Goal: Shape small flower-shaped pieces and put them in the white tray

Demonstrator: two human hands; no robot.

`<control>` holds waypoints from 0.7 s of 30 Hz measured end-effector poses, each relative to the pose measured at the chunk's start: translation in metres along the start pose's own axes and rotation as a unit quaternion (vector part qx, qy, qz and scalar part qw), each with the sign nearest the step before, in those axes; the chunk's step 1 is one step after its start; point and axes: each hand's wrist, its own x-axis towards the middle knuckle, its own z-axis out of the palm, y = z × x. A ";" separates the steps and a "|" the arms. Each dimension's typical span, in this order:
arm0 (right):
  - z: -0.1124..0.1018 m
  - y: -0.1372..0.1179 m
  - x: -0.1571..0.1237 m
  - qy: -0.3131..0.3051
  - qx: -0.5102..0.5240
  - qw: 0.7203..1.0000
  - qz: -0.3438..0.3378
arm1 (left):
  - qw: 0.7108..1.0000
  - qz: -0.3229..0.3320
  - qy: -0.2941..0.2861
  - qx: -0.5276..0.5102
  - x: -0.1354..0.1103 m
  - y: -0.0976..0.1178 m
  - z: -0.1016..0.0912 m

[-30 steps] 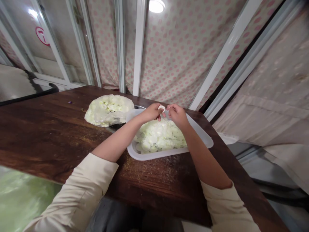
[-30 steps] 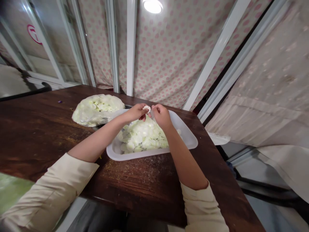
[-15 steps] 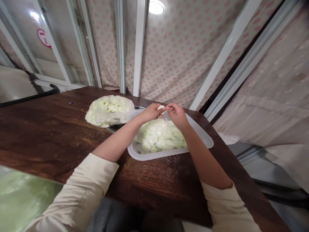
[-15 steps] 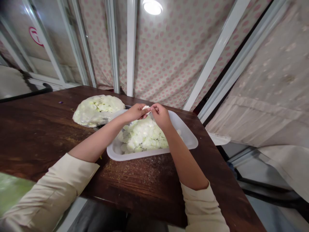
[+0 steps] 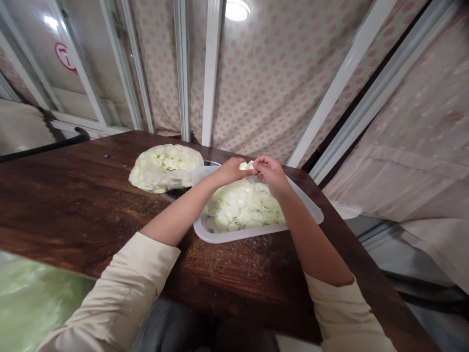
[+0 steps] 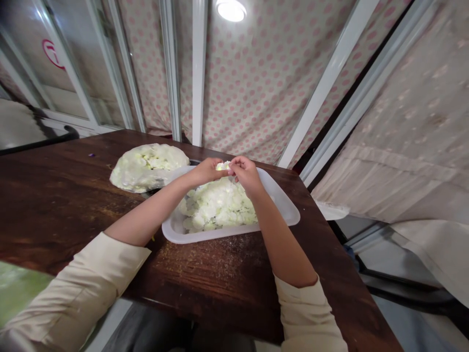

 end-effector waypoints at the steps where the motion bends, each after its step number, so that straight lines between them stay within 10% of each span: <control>1: -0.001 0.002 0.002 0.020 -0.006 1.000 0.001 | 1.000 0.007 0.007 -0.005 0.000 0.000 0.000; 21: 0.001 0.007 0.003 0.015 -0.159 0.981 -0.111 | 0.997 0.022 0.064 -0.037 0.000 0.006 -0.004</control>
